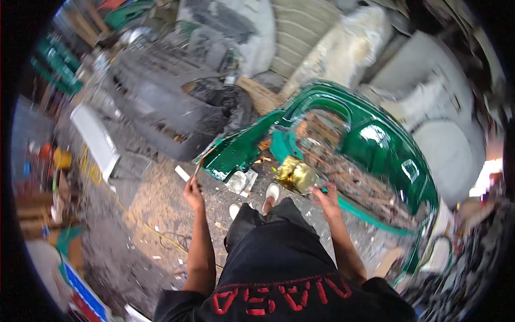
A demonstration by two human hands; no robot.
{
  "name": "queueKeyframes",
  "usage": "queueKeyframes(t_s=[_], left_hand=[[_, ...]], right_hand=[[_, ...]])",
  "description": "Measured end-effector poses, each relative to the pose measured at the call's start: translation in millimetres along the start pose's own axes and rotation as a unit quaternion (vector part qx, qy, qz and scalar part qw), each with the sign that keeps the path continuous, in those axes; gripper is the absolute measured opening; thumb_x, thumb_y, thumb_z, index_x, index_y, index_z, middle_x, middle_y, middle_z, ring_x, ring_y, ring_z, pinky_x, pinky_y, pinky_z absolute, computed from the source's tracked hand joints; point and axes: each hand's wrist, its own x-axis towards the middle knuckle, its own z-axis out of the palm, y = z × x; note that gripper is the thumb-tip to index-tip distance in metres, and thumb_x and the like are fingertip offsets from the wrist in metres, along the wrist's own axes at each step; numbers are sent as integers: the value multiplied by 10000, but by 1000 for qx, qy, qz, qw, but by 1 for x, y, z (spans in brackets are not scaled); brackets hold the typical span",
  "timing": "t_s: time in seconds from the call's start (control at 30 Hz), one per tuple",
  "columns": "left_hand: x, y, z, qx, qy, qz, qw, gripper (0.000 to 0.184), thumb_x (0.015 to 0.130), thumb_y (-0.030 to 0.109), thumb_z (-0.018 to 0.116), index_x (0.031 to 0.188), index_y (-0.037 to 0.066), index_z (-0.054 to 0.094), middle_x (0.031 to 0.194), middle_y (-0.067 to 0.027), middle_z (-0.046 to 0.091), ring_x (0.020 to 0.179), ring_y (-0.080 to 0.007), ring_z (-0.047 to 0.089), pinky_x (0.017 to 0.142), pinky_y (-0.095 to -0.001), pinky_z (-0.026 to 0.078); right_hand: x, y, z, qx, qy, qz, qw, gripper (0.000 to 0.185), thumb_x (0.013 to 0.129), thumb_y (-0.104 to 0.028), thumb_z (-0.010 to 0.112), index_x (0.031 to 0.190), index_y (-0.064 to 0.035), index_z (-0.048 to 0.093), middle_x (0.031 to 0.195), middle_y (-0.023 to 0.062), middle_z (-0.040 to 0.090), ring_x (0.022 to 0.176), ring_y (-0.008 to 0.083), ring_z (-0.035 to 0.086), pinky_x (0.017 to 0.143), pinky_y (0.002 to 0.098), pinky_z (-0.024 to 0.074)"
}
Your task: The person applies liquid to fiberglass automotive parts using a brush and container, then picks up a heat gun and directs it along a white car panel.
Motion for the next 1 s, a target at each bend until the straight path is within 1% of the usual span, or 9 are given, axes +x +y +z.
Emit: queueKeyframes(t_s=[0.1,0.17,0.27,0.37,0.53,0.6,0.8,0.87,1.0], left_hand=[[-6,-5,-46,-70,-9,-43,997,277,913,223,568,1091,25,645,614,30,471,513,-39,399,442,-201,315],[-9,-4,-73,-76,-23,-58,995,298,905,235,576,1104,22,638,611,14,498,506,-42,398,448,-197,315],[-8,-2,-102,-76,-52,-56,994,300,914,252,562,1082,16,641,612,4,499,514,-45,401,457,-204,317],[-7,3,-110,-70,-86,-40,993,307,923,272,546,1045,9,646,603,2,494,516,-44,403,462,-210,317],[8,27,-70,-24,-179,40,983,345,921,291,543,1061,-11,634,599,17,491,516,-37,397,470,-201,321],[-6,52,-46,-16,-158,45,986,349,915,287,556,1086,-8,631,590,30,487,516,-31,388,470,-196,314],[-60,92,25,-84,-271,76,956,310,903,267,588,1081,20,646,605,27,510,526,-29,398,471,-195,320],[-90,97,47,-84,-291,121,945,308,900,264,594,1076,16,647,607,22,508,520,-38,403,460,-197,318],[-161,104,89,-94,-315,64,942,303,897,258,596,1063,10,648,609,23,505,511,-44,392,463,-199,315]], right_hand=[[-22,6,9,-26,-20,37,999,744,676,-293,787,1220,-28,354,1036,62,557,899,165,561,657,294,475],[-40,9,20,4,28,-27,999,752,653,-309,800,1167,37,375,806,38,578,687,108,535,569,249,432],[-60,31,19,38,1,-28,999,780,652,-306,803,1184,42,352,768,27,573,658,100,517,563,247,426],[-94,61,13,76,53,-21,996,773,651,-295,812,1164,38,338,797,41,568,657,105,510,555,236,419],[-132,71,-6,91,82,-11,992,817,667,-255,812,1173,80,265,826,59,557,699,120,522,562,249,428],[-142,81,-13,126,106,-42,985,788,668,-251,813,1150,83,288,817,61,560,689,116,521,564,244,423],[-169,98,-64,164,156,-25,974,772,657,-243,821,1134,90,314,860,76,588,710,121,538,598,248,436],[-171,116,-88,136,173,-2,975,779,651,-239,827,1138,86,313,888,89,597,728,126,546,609,249,442],[-187,150,-139,229,211,-45,949,791,651,-242,821,1147,95,305,887,123,601,780,153,575,661,266,475]])
